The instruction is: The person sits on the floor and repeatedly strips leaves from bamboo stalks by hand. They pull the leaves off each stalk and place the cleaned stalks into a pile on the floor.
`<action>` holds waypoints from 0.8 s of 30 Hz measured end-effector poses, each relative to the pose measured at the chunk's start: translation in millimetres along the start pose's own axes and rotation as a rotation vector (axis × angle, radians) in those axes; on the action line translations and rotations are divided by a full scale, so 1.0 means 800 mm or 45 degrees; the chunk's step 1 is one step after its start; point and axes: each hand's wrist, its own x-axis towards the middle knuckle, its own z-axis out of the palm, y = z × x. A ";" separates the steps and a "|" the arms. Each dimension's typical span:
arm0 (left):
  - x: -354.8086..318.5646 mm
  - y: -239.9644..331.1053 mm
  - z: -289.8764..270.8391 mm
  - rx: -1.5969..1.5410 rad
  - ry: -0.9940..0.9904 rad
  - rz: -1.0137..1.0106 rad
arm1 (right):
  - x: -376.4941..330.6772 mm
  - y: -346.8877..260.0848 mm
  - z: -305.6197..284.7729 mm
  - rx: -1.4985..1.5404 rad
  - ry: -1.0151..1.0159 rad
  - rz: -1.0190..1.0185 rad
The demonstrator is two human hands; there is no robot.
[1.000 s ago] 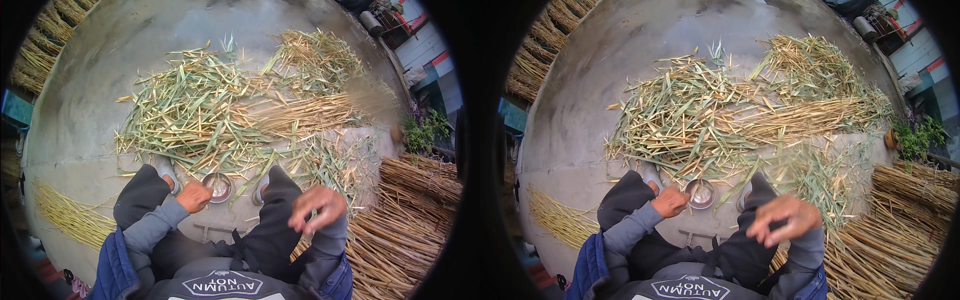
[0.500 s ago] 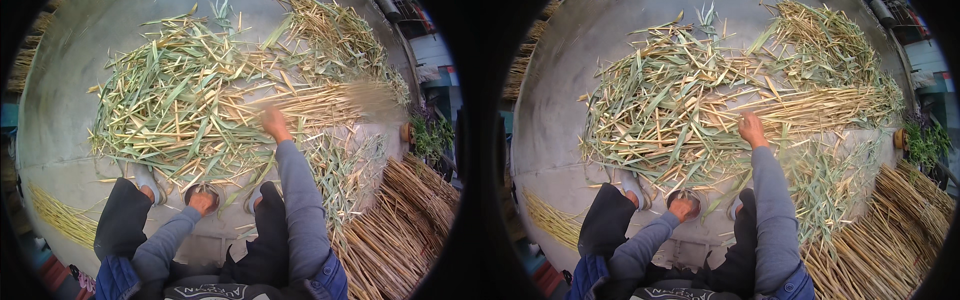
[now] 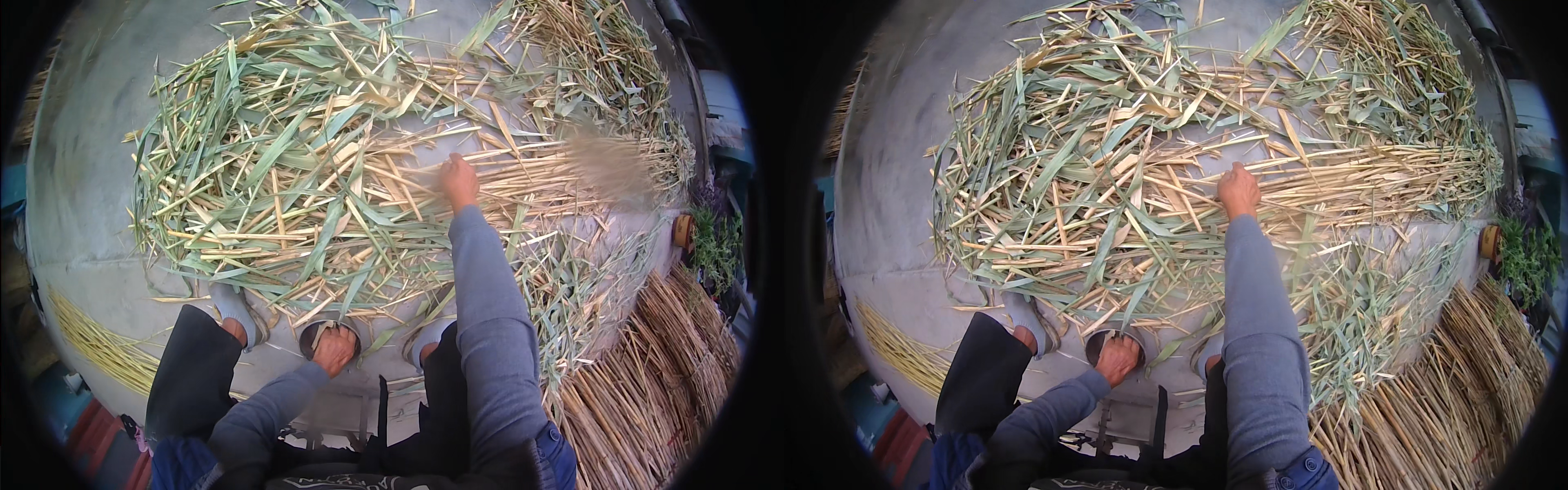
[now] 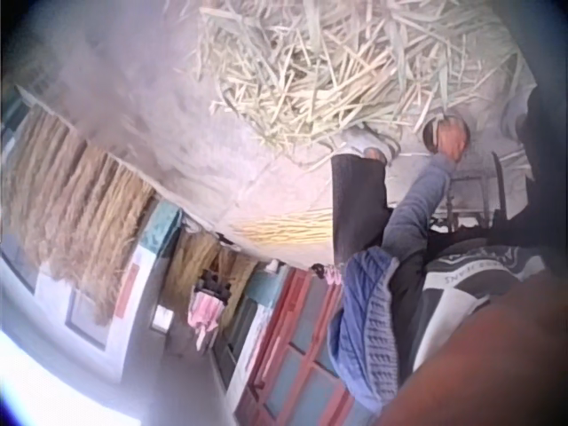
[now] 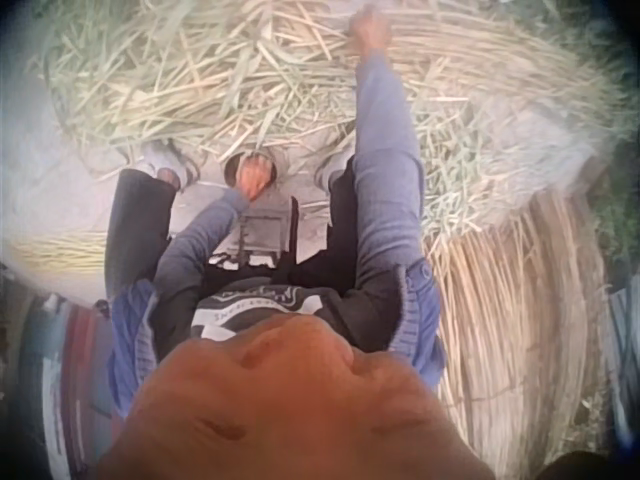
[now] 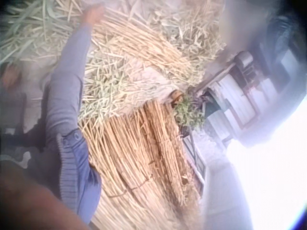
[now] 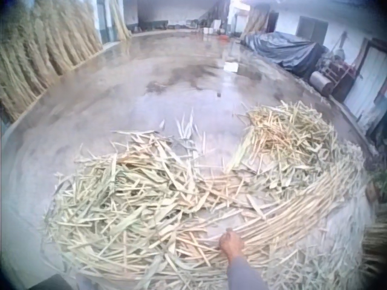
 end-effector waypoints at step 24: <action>-0.019 -0.052 -0.108 -0.139 0.323 0.246 | -0.014 0.032 -0.165 1.555 0.395 0.300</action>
